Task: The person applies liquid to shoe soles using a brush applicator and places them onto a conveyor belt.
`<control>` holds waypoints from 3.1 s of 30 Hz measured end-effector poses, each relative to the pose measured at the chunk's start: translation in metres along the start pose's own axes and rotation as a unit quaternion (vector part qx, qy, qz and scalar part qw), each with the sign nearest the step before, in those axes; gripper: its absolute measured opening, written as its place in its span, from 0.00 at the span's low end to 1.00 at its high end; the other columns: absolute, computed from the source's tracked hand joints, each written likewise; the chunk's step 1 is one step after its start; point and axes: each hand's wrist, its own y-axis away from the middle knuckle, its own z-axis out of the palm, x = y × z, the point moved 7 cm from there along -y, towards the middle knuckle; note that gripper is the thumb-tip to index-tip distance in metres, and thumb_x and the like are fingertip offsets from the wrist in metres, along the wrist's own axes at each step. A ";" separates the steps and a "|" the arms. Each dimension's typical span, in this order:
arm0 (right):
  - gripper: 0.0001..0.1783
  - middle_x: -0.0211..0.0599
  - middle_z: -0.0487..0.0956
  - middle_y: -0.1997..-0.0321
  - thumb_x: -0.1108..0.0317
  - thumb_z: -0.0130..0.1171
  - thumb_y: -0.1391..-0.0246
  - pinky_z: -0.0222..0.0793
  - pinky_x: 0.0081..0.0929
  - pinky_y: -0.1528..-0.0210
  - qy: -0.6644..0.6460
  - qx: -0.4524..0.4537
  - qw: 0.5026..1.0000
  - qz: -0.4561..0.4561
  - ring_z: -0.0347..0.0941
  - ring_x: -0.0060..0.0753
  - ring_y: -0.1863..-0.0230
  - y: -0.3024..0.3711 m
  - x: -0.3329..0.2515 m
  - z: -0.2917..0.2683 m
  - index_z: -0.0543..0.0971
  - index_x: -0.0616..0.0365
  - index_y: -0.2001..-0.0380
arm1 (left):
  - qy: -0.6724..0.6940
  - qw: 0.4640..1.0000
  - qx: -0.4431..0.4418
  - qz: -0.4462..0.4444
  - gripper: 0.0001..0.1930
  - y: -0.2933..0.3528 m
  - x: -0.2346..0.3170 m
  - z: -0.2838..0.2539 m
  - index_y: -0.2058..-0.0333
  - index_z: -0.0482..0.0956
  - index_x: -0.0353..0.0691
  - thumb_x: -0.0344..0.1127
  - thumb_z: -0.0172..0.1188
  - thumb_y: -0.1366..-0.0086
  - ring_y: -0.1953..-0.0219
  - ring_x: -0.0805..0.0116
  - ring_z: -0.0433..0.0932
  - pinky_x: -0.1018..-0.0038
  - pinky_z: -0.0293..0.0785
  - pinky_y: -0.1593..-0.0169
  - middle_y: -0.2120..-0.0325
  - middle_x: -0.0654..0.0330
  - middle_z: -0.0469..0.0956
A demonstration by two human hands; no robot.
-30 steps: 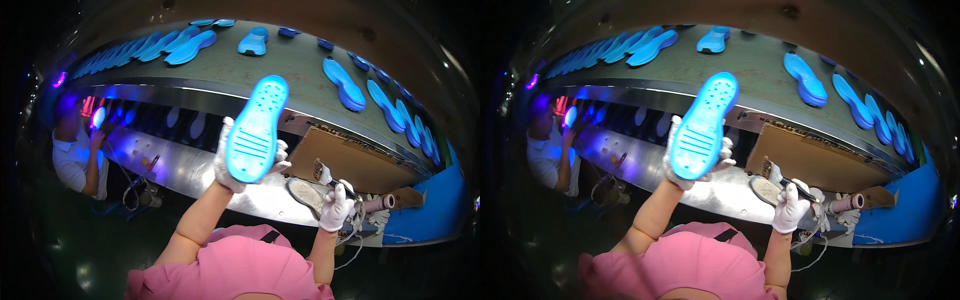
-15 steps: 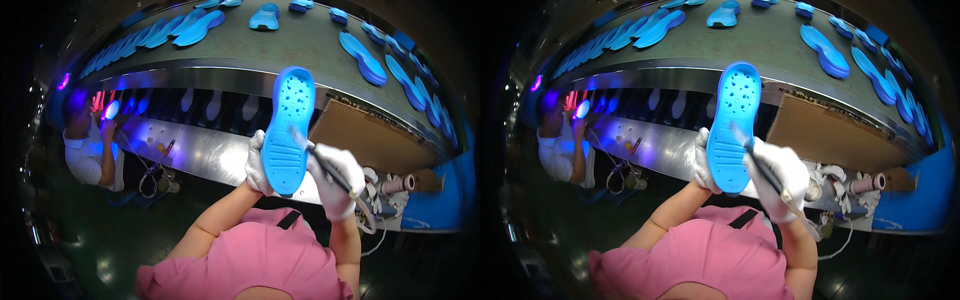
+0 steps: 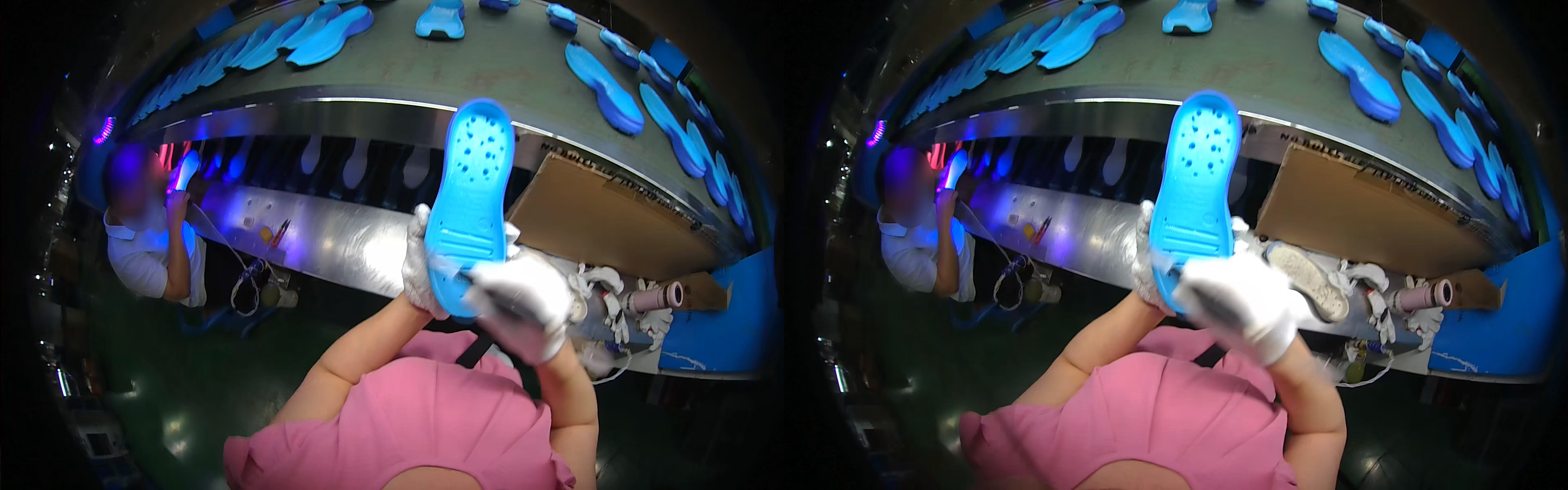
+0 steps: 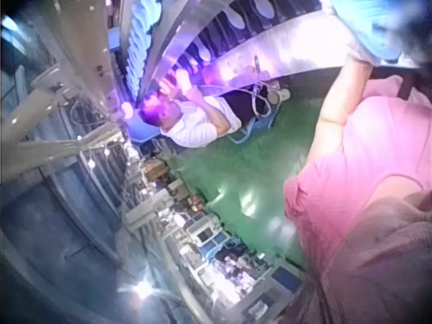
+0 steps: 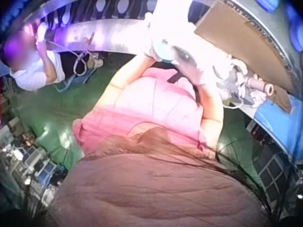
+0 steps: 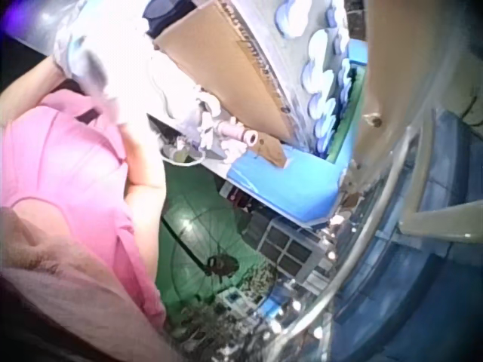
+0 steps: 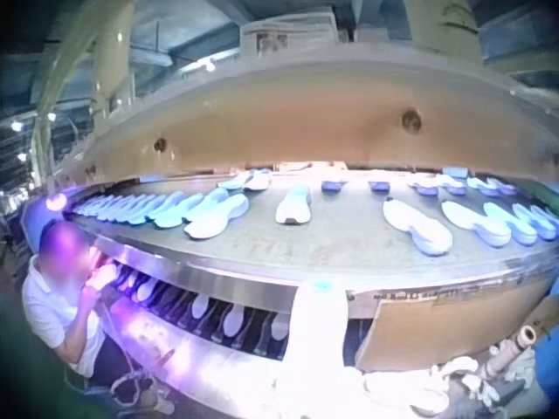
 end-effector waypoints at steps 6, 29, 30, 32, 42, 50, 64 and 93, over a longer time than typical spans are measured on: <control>0.14 0.40 0.81 0.68 0.80 0.71 0.54 0.77 0.27 0.64 0.023 -0.178 0.983 0.046 0.80 0.39 0.70 0.007 -0.002 0.024 0.83 0.58 0.63 | 0.000 1.000 -0.031 0.003 0.58 -0.003 0.012 0.000 0.36 0.62 0.27 0.81 0.45 0.42 0.47 0.41 0.78 0.50 0.75 0.41 0.45 0.36 0.72; 0.10 0.35 0.80 0.71 0.78 0.69 0.58 0.73 0.31 0.68 -0.086 -0.113 0.990 -0.011 0.78 0.35 0.71 0.009 0.005 0.024 0.81 0.56 0.69 | 0.060 0.983 -0.147 -0.096 0.52 -0.019 0.047 0.009 0.31 0.58 0.36 0.73 0.53 0.40 0.52 0.34 0.77 0.41 0.76 0.50 0.47 0.30 0.72; 0.11 0.35 0.81 0.70 0.77 0.69 0.58 0.74 0.31 0.67 -0.108 -0.116 0.987 0.003 0.79 0.37 0.70 0.011 0.005 0.028 0.82 0.55 0.68 | 0.033 0.983 -0.150 -0.102 0.51 -0.019 0.052 0.008 0.30 0.58 0.36 0.71 0.53 0.39 0.52 0.35 0.78 0.41 0.76 0.48 0.47 0.29 0.72; 0.12 0.36 0.83 0.68 0.75 0.71 0.57 0.74 0.32 0.65 -0.141 -0.118 0.982 0.034 0.80 0.40 0.66 0.015 0.000 0.028 0.84 0.53 0.67 | 0.016 0.982 -0.149 -0.114 0.49 -0.020 0.052 0.007 0.30 0.58 0.36 0.70 0.54 0.39 0.52 0.35 0.78 0.41 0.76 0.47 0.47 0.29 0.73; 0.09 0.36 0.84 0.67 0.71 0.70 0.54 0.76 0.30 0.61 -0.088 -0.090 0.990 0.058 0.82 0.42 0.67 0.011 0.013 0.011 0.84 0.54 0.66 | -0.055 0.987 0.044 -0.142 0.37 -0.011 0.060 -0.038 0.38 0.72 0.34 0.59 0.57 0.35 0.49 0.45 0.80 0.50 0.78 0.45 0.46 0.41 0.77; 0.15 0.34 0.84 0.67 0.73 0.74 0.60 0.72 0.28 0.71 -0.029 -0.073 0.997 0.007 0.79 0.34 0.71 0.008 0.009 0.013 0.85 0.49 0.65 | -0.074 0.973 0.058 -0.211 0.33 -0.023 0.065 -0.031 0.43 0.76 0.34 0.58 0.59 0.34 0.55 0.47 0.82 0.49 0.79 0.48 0.49 0.42 0.79; 0.16 0.37 0.85 0.67 0.76 0.78 0.61 0.76 0.28 0.62 -0.183 -0.157 0.967 0.080 0.82 0.36 0.67 0.033 0.020 0.070 0.86 0.57 0.64 | -0.045 0.969 -0.031 -0.242 0.37 -0.007 0.078 -0.033 0.39 0.71 0.31 0.60 0.53 0.31 0.56 0.46 0.84 0.55 0.82 0.51 0.51 0.38 0.80; 0.11 0.36 0.83 0.71 0.69 0.73 0.53 0.75 0.28 0.69 0.121 0.133 0.966 0.186 0.78 0.36 0.74 0.023 0.081 0.040 0.84 0.56 0.66 | 0.064 0.991 0.074 -0.094 0.47 0.088 -0.020 -0.085 0.35 0.61 0.25 0.48 0.61 0.51 0.42 0.36 0.74 0.39 0.63 0.34 0.41 0.34 0.70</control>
